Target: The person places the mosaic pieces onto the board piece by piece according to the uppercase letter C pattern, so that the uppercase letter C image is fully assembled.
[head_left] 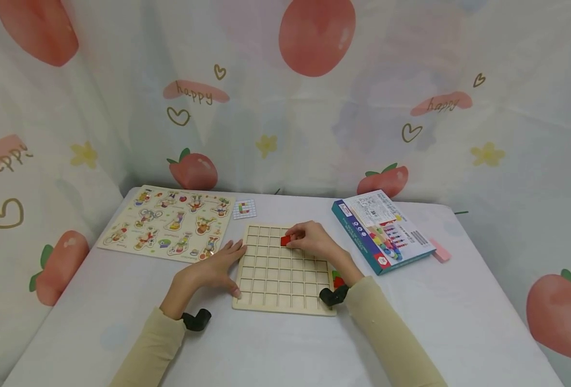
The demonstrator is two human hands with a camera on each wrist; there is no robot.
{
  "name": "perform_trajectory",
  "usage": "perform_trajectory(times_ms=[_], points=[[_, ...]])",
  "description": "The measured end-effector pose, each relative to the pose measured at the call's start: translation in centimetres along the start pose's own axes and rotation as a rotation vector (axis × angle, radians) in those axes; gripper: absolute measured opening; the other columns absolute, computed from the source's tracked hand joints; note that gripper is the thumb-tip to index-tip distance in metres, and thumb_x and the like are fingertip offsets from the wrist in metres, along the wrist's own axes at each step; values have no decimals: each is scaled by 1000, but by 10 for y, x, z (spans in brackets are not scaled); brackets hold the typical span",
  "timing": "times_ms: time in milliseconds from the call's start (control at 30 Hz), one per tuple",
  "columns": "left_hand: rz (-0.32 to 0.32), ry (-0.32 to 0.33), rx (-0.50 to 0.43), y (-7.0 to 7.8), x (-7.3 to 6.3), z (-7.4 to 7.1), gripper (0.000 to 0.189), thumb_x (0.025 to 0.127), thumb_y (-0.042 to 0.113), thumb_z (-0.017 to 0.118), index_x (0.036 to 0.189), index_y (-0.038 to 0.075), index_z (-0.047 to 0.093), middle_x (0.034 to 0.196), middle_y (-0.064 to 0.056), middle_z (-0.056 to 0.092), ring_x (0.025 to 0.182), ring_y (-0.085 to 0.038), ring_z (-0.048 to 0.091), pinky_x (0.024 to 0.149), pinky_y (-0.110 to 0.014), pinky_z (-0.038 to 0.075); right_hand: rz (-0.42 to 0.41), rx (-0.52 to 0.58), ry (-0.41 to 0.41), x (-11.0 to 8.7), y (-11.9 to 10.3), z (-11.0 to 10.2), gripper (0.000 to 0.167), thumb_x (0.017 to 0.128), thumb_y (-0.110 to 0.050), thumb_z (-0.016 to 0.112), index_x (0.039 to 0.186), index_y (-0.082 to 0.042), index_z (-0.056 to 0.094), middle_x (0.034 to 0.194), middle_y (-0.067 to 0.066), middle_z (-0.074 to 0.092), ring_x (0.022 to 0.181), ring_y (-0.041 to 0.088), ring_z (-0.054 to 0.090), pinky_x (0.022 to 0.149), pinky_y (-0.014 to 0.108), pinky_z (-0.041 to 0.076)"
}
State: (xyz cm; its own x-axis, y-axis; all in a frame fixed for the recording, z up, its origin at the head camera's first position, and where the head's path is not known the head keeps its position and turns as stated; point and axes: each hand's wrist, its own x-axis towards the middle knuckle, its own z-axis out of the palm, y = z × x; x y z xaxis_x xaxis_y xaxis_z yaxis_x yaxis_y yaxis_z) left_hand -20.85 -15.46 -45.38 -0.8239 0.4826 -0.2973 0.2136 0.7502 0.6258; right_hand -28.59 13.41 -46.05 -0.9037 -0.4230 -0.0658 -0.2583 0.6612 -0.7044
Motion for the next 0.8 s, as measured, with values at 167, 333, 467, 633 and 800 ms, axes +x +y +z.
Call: perform_trajectory(times_ms=[167,333,467,633,800], points=[[-2,0,1,1,-1,0,113,72,22,94,161,0,28,173,-17,12,160,-40,2,128,-58,12,17,-2,-26,0,-1,1,28,88,-16,81,113,-4,76,88,4,68,83,17,57,78,26,49],[0,2,7,1,-1,0,112,73,22,93,161,0,28,173,-17,12,160,-39,3,128,-58,12,1,-9,-32,0,0,-1,27,87,-13,81,113,-4,76,88,4,68,82,17,57,77,25,49],[0,-4,8,1,-1,1,113,73,23,93,162,0,27,173,-16,11,160,-39,2,128,-57,12,-25,-15,-26,-1,1,-2,27,89,-12,79,115,-3,74,89,5,68,82,17,58,78,25,51],[11,-3,15,0,0,1,113,73,22,93,161,0,26,173,-17,12,160,-40,2,128,-57,12,-12,-13,5,-7,3,-5,27,93,-14,75,118,-6,73,94,5,69,86,19,59,81,27,52],[4,-1,25,1,0,1,114,72,22,94,161,0,27,173,-17,11,160,-39,3,128,-57,13,2,-21,29,-14,6,-11,27,95,-16,72,121,-8,72,98,5,69,90,20,59,82,28,52]])
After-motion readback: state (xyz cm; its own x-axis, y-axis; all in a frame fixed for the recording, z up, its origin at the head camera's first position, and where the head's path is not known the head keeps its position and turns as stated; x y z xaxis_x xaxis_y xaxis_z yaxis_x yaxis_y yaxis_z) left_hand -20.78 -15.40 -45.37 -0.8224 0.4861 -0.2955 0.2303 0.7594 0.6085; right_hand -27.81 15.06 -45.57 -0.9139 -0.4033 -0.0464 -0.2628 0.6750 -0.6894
